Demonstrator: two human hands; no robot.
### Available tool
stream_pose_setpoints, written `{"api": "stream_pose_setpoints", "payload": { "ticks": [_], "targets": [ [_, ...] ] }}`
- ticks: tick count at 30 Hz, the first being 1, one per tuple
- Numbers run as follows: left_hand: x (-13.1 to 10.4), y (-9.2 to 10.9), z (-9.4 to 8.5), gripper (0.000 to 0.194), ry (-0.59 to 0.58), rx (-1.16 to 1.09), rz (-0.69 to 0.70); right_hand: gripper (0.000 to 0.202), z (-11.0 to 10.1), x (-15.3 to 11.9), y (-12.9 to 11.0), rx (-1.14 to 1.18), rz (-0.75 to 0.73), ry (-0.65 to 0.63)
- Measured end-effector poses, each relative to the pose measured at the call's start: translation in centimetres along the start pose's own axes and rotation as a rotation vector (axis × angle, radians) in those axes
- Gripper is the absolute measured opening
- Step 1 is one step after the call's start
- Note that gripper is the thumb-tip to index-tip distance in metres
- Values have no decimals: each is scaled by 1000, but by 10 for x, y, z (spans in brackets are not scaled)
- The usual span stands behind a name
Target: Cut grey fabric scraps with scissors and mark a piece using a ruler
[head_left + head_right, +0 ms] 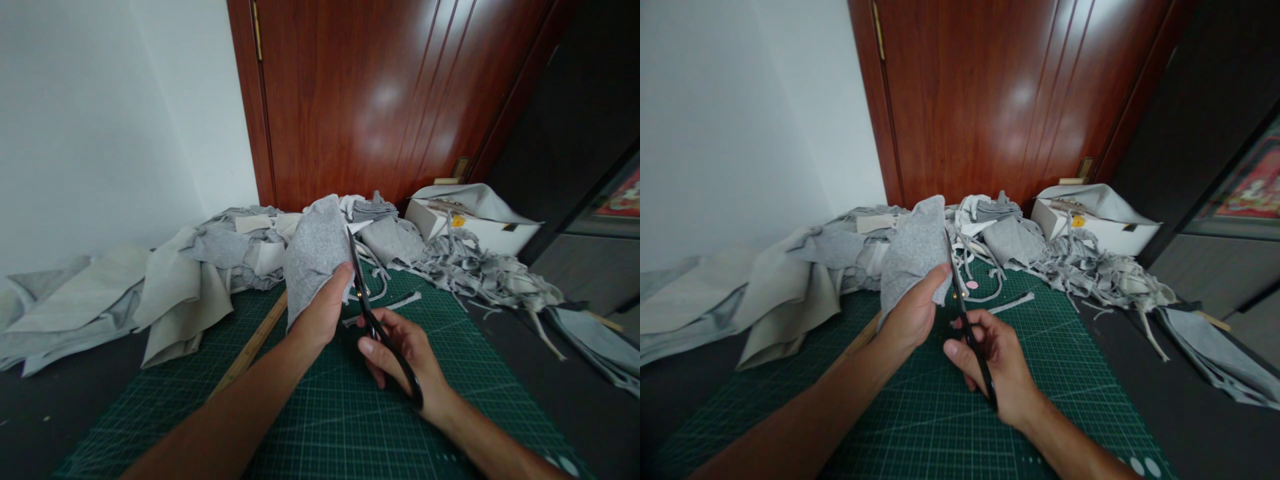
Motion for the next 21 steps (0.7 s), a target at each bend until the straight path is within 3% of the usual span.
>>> {"api": "stream_pose_setpoints", "payload": {
  "ticks": [3, 7, 16, 18, 21],
  "targets": [
    [0, 1, -1, 41, 4, 43, 63, 57, 0, 0, -2, -24, 7, -5],
    [0, 0, -1, 46, -36, 56, 26, 57, 1, -1, -3, -43, 12, -8],
    [0, -1, -1, 43, 3, 1, -20, 55, 1, -2, -3, -43, 14, 8],
    [0, 2, 0, 34, 72, -75, 38, 54, 1, -2, -3, -32, 15, 11],
    [1, 12, 3, 30, 191, -216, 252, 54, 1, -1, -3, -21, 13, 10]
  ]
}}
Point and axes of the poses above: each hand's wrist, its own x-axis towards the middle knuckle, its own z-axis out of the palm, y = z × x, the point moved 1 cm from there along x, towards the middle knuckle, and after that the axes turned 12 degrees about y, right-handed, at the moved point
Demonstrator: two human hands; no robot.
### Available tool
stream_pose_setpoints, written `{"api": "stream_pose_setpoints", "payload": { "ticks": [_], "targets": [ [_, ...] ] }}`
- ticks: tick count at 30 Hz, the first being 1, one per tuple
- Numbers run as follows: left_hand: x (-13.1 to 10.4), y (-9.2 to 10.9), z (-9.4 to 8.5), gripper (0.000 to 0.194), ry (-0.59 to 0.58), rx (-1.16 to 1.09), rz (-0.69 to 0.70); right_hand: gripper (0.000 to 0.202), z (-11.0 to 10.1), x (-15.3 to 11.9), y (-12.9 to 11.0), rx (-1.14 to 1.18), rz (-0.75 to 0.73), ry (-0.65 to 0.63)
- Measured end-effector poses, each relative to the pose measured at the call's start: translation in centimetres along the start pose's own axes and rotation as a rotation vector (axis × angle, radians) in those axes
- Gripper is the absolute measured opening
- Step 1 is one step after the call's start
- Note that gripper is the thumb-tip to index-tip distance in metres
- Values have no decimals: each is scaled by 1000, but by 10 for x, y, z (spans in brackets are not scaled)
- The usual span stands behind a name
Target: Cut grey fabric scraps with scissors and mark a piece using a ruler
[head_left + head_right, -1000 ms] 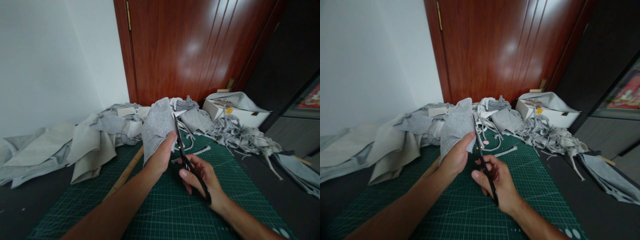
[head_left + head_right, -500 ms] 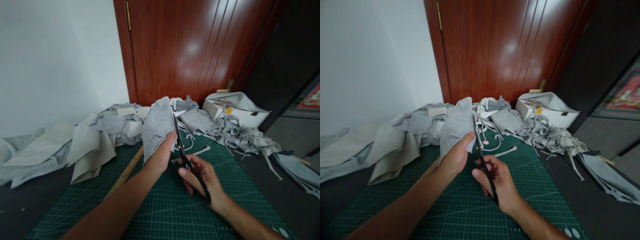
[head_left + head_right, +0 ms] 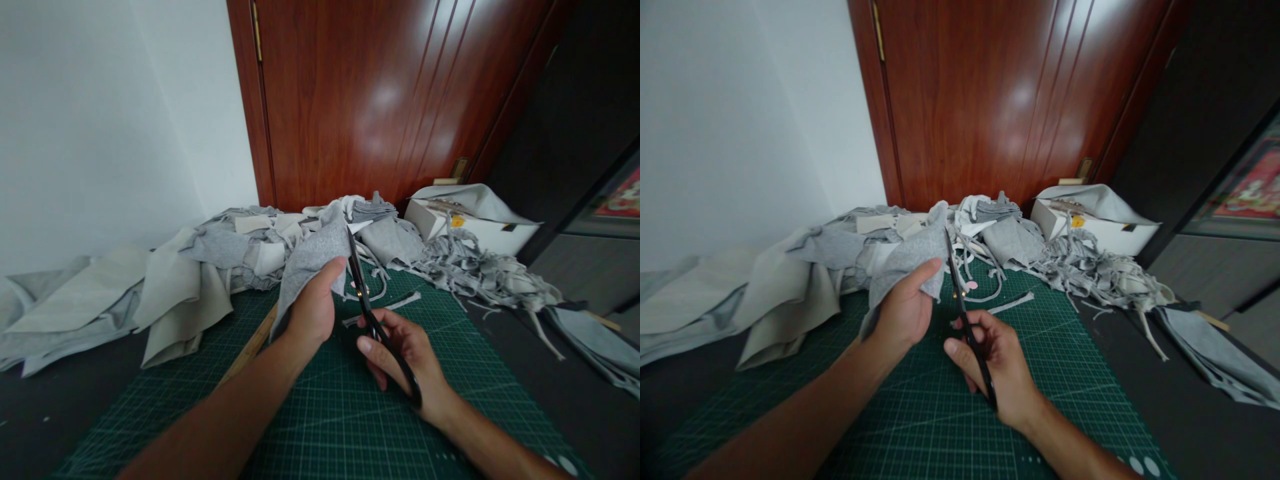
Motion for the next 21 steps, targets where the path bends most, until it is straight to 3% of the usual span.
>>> {"api": "stream_pose_setpoints", "payload": {
  "ticks": [4, 11, 21],
  "targets": [
    [3, 11, 8, 44, 9, -150, 106, 56, 0, 0, 1, 8, 0, -9],
    [5, 16, 8, 54, 32, -107, -29, 56, 1, -1, 2, -6, 0, -22],
    [14, 23, 2, 36, -117, -31, -257, 51, 1, -3, 4, -1, 10, -46]
  ]
}}
Point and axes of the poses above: each hand's wrist, its own x-axis towards the middle knuckle, its own z-axis out of the palm, y = z × x, the point moved 1 cm from there along x, towards the middle knuckle, and after that the axes turned 12 degrees about y, right-handed, at the moved point
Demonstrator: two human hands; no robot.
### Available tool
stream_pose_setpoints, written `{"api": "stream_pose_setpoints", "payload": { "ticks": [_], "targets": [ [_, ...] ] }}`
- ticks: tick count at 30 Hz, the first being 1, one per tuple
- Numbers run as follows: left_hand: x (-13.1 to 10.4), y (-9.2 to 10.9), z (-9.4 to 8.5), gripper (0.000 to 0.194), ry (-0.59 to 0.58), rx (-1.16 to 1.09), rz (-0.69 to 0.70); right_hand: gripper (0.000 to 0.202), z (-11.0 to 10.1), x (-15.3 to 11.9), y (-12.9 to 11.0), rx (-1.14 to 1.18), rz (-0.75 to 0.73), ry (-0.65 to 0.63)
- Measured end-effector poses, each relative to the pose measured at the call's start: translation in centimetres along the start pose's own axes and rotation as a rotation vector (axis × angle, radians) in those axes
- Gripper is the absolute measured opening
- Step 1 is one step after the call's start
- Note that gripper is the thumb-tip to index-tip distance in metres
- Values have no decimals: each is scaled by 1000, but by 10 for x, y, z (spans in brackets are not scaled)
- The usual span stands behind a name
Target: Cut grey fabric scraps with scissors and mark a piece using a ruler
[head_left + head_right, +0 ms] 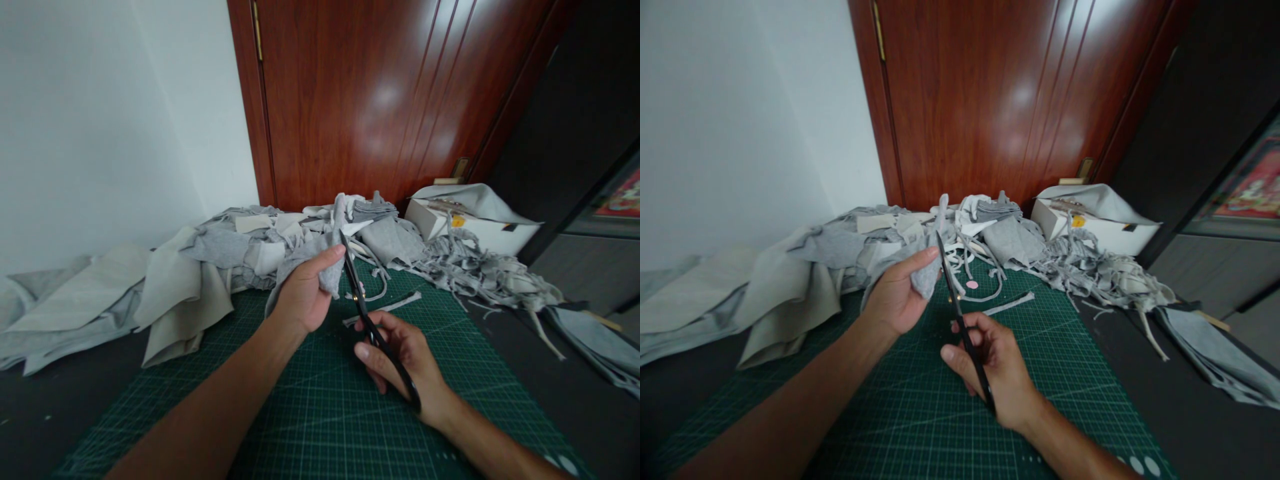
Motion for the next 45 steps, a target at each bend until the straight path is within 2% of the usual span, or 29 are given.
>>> {"api": "stream_pose_setpoints", "payload": {
  "ticks": [7, 14, 20, 29, 45],
  "targets": [
    [4, 2, -3, 37, 26, -46, -28, 47, 0, 0, 3, 53, 20, -24],
    [1, -1, 0, 51, 97, -54, 189, 47, -1, 1, 4, 62, 14, -20],
    [-2, 0, 4, 55, 116, -72, 237, 49, -1, 0, 3, 42, 20, -23],
    [-1, 0, 4, 56, 115, -118, 162, 46, -2, 0, 6, 71, 6, -29],
    [-6, -8, 5, 46, 109, -106, 181, 46, -1, 0, 11, 124, -35, -49]
  ]
}}
Point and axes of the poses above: each hand's wrist, its own x-axis towards the middle knuckle, its own z-axis out of the palm, y = z × x, the point moved 1 cm from there along x, towards the middle knuckle, and after that the axes turned 12 degrees about y, right-handed, at the moved point
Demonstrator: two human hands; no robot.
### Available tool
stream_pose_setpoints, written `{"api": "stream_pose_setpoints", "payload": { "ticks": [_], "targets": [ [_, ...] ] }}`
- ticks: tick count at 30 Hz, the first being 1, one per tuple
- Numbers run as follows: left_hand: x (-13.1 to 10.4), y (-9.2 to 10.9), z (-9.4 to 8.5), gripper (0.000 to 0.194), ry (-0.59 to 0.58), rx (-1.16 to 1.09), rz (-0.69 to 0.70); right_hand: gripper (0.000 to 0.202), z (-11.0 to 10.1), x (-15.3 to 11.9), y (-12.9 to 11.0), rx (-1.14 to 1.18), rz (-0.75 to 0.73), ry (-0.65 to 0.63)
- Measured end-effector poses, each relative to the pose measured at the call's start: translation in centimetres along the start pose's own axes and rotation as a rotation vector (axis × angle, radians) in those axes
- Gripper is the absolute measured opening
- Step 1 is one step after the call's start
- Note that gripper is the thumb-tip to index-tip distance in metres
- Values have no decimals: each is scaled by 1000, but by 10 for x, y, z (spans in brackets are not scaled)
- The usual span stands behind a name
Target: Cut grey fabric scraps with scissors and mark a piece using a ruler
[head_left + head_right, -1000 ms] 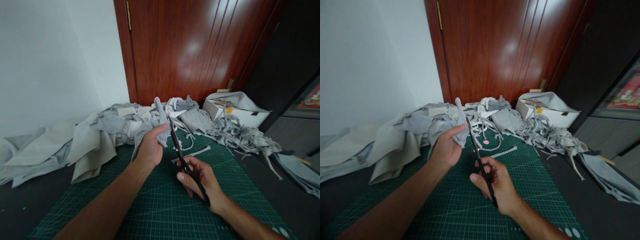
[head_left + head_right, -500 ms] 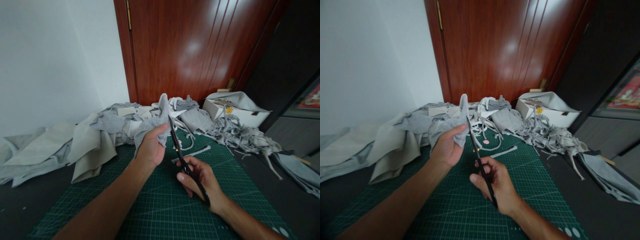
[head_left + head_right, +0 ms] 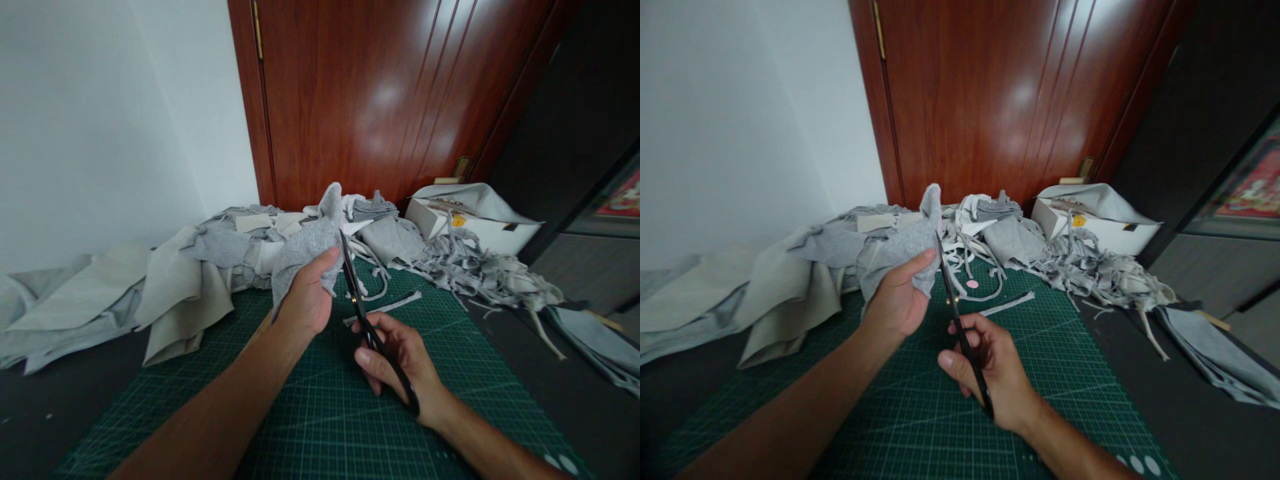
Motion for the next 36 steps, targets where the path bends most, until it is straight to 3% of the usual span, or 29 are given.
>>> {"api": "stream_pose_setpoints", "payload": {
  "ticks": [11, 17, 36],
  "targets": [
    [-1, -4, -2, 45, 65, 52, -41, 48, 0, 1, 0, -21, -15, -9],
    [-3, -8, -3, 39, 28, 75, -90, 49, 0, 0, -2, -32, -16, -15],
    [-7, -12, -3, 39, 52, 103, -23, 49, 0, -1, 0, -55, -22, -12]
  ]
}}
Point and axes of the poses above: each hand's wrist, its own x-axis towards the middle knuckle, its own z-axis out of the palm, y = z × x, the point moved 1 cm from there along x, towards the middle knuckle, and after that the axes turned 12 degrees about y, right-handed, at the moved point
